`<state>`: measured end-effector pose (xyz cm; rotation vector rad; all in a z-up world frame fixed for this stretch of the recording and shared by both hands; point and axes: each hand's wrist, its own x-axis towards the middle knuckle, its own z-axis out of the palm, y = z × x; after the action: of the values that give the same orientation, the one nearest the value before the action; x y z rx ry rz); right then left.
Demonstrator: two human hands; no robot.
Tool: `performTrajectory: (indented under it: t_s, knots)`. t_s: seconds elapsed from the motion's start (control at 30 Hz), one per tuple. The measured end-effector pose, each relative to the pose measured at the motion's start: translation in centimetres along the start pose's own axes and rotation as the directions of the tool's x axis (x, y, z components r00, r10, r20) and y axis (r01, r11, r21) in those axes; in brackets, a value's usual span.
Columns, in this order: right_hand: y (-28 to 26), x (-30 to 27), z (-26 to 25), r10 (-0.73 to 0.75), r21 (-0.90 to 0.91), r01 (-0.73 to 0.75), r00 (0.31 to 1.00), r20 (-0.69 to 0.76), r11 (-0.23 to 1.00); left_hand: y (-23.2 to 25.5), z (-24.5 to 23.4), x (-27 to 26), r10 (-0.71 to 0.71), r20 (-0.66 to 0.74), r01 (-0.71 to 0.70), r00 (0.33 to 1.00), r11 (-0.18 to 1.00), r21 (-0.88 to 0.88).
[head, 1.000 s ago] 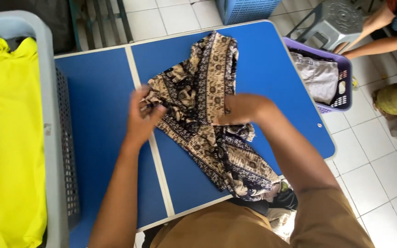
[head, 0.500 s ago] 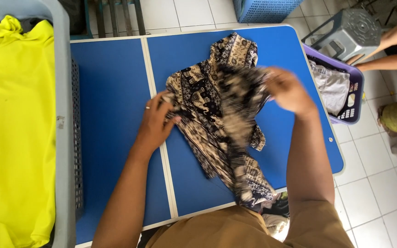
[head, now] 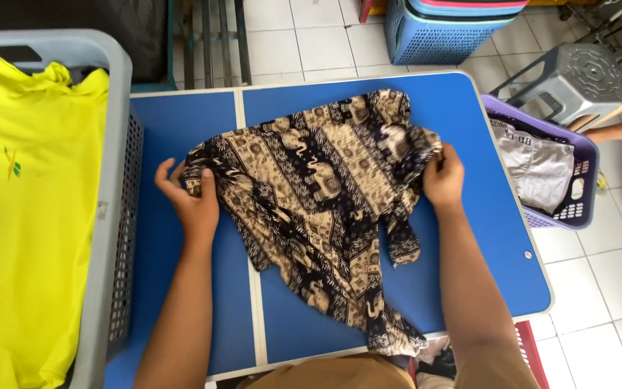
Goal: The person folds a patterned garment and a striped pair of shorts by hand on a blue table, then places each finished item into a plastic bin.
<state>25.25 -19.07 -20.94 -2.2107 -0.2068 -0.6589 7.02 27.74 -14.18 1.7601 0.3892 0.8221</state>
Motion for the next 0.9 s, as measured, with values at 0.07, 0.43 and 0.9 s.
performTrajectory:
  t_s: [0.07, 0.43, 0.9]
  knots:
    - [-2.4, -0.2, 0.1, 0.092, -0.073, -0.088, 0.994, 0.056, 0.993, 1.2, -0.1, -0.1, -0.047, 0.042, 0.049, 0.998, 0.997, -0.059]
    - [-3.9, -0.5, 0.5, 0.255, -0.330, -0.155, 0.924, 0.284, 0.931, 4.5, 1.2, -1.5, 0.055, 0.411, -0.193, 0.910, 0.933, 0.303]
    - [1.7, 0.5, -3.9, 0.077, 0.732, -0.060, 0.997, 0.010, 0.679, -2.7, 1.9, -1.8, -0.068, 0.174, 0.047, 0.982, 0.991, 0.127]
